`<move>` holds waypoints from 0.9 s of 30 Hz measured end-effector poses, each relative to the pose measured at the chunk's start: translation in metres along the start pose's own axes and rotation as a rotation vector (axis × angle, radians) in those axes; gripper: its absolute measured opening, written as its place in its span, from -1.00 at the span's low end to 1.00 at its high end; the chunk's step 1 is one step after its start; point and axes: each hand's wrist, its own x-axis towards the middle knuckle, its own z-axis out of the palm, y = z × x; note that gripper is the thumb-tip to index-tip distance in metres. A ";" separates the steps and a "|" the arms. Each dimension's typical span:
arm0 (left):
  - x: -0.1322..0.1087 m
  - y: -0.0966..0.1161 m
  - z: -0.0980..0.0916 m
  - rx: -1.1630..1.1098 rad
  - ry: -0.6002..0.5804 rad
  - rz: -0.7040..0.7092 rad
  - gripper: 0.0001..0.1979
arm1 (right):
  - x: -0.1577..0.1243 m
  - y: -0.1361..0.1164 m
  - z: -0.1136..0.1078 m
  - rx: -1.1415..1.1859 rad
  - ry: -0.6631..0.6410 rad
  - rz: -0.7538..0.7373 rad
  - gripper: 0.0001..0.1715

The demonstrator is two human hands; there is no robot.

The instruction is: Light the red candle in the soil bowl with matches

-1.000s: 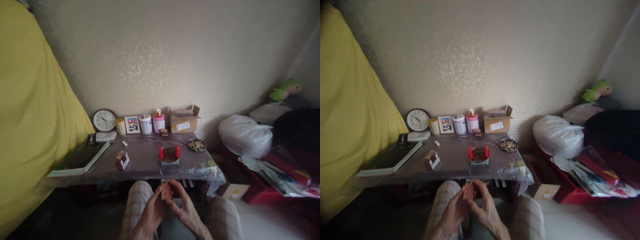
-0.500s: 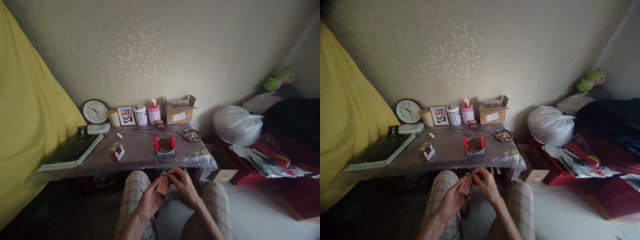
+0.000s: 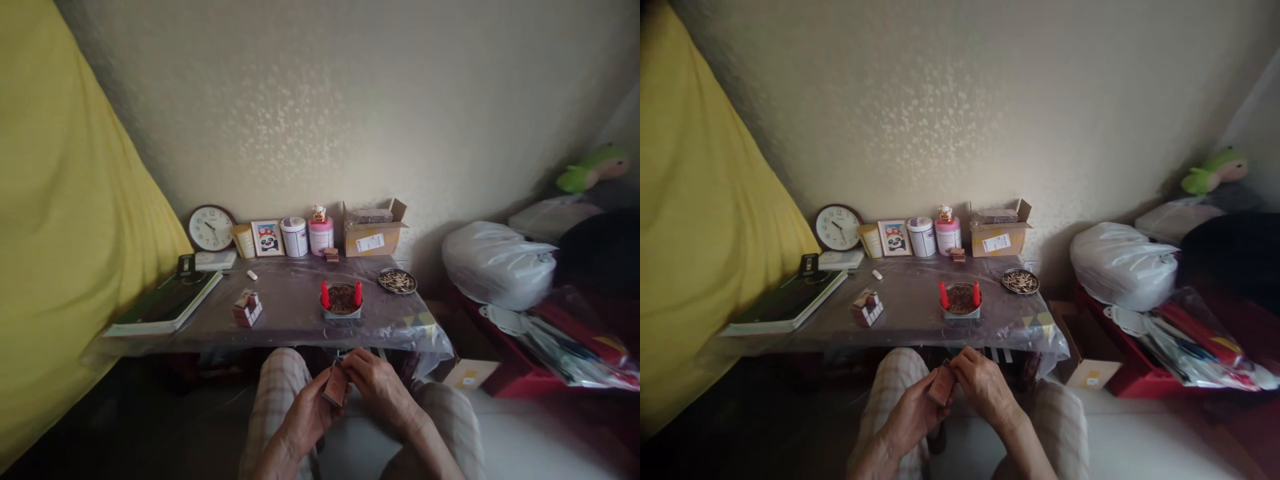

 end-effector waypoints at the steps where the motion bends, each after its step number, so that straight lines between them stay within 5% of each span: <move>1: 0.000 0.000 0.000 0.003 0.000 0.003 -0.77 | 0.000 0.000 0.000 -0.020 -0.005 -0.007 -0.73; 27: 0.004 -0.007 -0.008 0.091 -0.054 0.050 -0.77 | 0.004 0.012 0.006 -0.151 -0.106 -0.051 -0.81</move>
